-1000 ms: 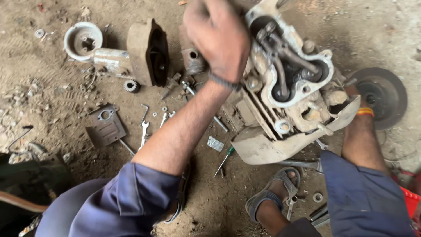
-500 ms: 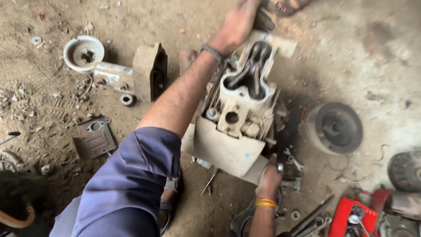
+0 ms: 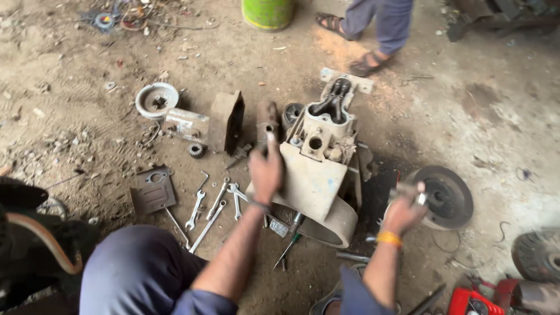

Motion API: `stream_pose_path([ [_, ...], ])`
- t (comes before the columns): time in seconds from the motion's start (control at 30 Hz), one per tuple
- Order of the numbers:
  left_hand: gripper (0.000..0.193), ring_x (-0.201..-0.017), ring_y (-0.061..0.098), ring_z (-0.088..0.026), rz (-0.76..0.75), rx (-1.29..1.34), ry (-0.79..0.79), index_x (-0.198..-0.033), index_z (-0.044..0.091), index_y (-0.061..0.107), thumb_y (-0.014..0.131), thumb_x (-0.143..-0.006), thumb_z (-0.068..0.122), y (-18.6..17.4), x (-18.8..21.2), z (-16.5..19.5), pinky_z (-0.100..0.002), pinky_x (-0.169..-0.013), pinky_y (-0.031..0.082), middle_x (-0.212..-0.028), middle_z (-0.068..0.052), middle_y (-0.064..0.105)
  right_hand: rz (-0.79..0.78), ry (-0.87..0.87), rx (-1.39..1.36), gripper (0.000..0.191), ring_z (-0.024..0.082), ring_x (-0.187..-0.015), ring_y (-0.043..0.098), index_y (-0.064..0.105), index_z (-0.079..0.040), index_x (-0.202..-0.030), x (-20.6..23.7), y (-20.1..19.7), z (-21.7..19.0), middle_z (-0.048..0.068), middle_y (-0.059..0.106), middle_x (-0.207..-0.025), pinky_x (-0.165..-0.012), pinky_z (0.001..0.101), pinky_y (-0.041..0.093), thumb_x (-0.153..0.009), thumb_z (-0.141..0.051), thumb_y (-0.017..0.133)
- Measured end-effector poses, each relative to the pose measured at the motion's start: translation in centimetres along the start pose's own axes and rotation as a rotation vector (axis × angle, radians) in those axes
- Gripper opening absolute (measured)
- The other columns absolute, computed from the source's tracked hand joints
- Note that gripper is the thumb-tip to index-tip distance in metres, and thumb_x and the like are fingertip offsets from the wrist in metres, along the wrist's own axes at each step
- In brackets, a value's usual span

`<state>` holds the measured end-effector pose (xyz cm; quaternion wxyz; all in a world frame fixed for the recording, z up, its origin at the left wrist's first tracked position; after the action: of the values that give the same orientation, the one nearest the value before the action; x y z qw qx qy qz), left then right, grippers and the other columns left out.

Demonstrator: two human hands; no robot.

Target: The person sits on the workshop floor repairing a small engine, using wrenches to loosen and remove bolts from the engine casing and cylinder head. They reposition the engine, handle removed parts and fasteners, and continue loosening components with the wrenches by hand.

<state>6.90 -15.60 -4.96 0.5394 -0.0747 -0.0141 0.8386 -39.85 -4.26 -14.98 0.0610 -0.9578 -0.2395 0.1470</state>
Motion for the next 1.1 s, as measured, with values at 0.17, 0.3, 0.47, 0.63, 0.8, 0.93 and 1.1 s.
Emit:
stream_pose_path([
  [0.17, 0.048, -0.088, 0.072, -0.037, 0.184, -0.001, 0.038, -0.112, -0.006, 0.069, 0.045, -0.108, 0.036, 1.0, 5.7, 0.6, -0.045, -0.079, 0.054, -0.096, -0.025, 0.074, -0.389, 0.005, 0.269, 0.049, 0.027, -0.074, 0.073, 0.069, 0.001, -0.099, -8.2, 8.3, -0.3, 0.017, 0.075, -0.084, -0.060, 0.0361, 0.053, -0.107, -0.046, 0.055],
  [0.3, 0.042, -0.080, 0.071, -0.035, 0.221, -0.098, 0.011, -0.108, -0.004, 0.069, 0.045, -0.107, 0.031, 0.8, 5.6, 1.6, -0.044, -0.072, 0.053, -0.088, -0.023, 0.073, -0.566, 0.205, 0.611, 0.067, 0.036, -0.077, 0.075, 0.053, 0.009, -0.108, -8.8, 10.0, 4.0, 0.025, 0.069, -0.095, -0.057, 0.0489, 0.065, -0.095, -0.056, 0.059],
  [0.47, 0.039, -0.070, 0.065, -0.030, 0.256, -0.089, 0.063, -0.100, -0.004, 0.067, 0.044, -0.108, 0.027, 0.5, 5.9, 2.6, -0.041, -0.067, 0.049, -0.081, -0.021, 0.069, -0.785, 0.042, 0.761, 0.067, 0.049, -0.099, 0.068, 0.073, 0.004, -0.107, -8.4, 13.2, 6.4, 0.032, 0.072, -0.098, -0.086, 0.0519, 0.053, -0.102, -0.059, 0.049],
  [0.63, 0.042, -0.066, 0.051, -0.022, 0.233, -0.072, 0.048, -0.088, -0.005, 0.060, 0.042, -0.111, 0.027, 1.0, 6.2, 1.6, -0.038, -0.062, 0.043, -0.069, -0.015, 0.060, -0.783, 0.209, 0.552, 0.073, 0.040, -0.115, 0.067, 0.067, 0.008, -0.118, -7.6, 16.8, 10.9, 0.030, 0.071, -0.116, -0.101, 0.0469, 0.046, -0.101, -0.061, 0.051],
  [0.8, 0.042, -0.066, 0.055, -0.017, 0.238, -0.048, 0.107, -0.090, -0.004, 0.060, 0.042, -0.110, 0.028, 1.0, 5.7, 2.6, -0.035, -0.061, 0.045, -0.072, -0.014, 0.064, -0.553, 0.620, 0.042, 0.087, 0.024, -0.137, 0.050, 0.054, 0.006, -0.139, -4.9, 15.7, 14.9, 0.016, 0.055, -0.148, -0.114, 0.0363, 0.035, -0.084, -0.058, 0.075],
  [0.93, 0.045, -0.063, 0.049, -0.021, 0.238, -0.163, 0.063, -0.085, -0.006, 0.057, 0.044, -0.110, 0.030, 1.1, 5.5, 3.2, -0.040, -0.060, 0.040, -0.067, -0.018, 0.057, -0.522, 0.672, 0.125, 0.087, 0.027, -0.135, 0.051, 0.055, 0.004, -0.141, -4.4, 15.1, 14.3, 0.016, 0.057, -0.147, -0.114, 0.0387, 0.037, -0.079, -0.054, 0.076],
  [1.1, 0.046, -0.070, 0.059, -0.019, 0.219, -0.175, 0.263, -0.099, -0.006, 0.065, 0.042, -0.112, 0.032, 0.9, 4.2, 3.7, -0.041, -0.064, 0.047, -0.080, -0.017, 0.066, -0.456, 0.498, 0.193, 0.078, 0.026, -0.126, 0.059, 0.061, 0.005, -0.136, -4.0, 13.3, 12.9, 0.017, 0.064, -0.139, -0.110, 0.0389, 0.043, -0.082, -0.049, 0.072],
])
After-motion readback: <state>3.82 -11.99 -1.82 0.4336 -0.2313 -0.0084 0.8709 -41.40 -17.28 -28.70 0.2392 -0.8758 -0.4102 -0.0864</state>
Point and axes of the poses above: each hand's wrist, its own x-axis away from the middle knuckle, its own y-axis out of the palm, z = x × y, the point moved 10 cm from there along -x, towards the middle knuckle
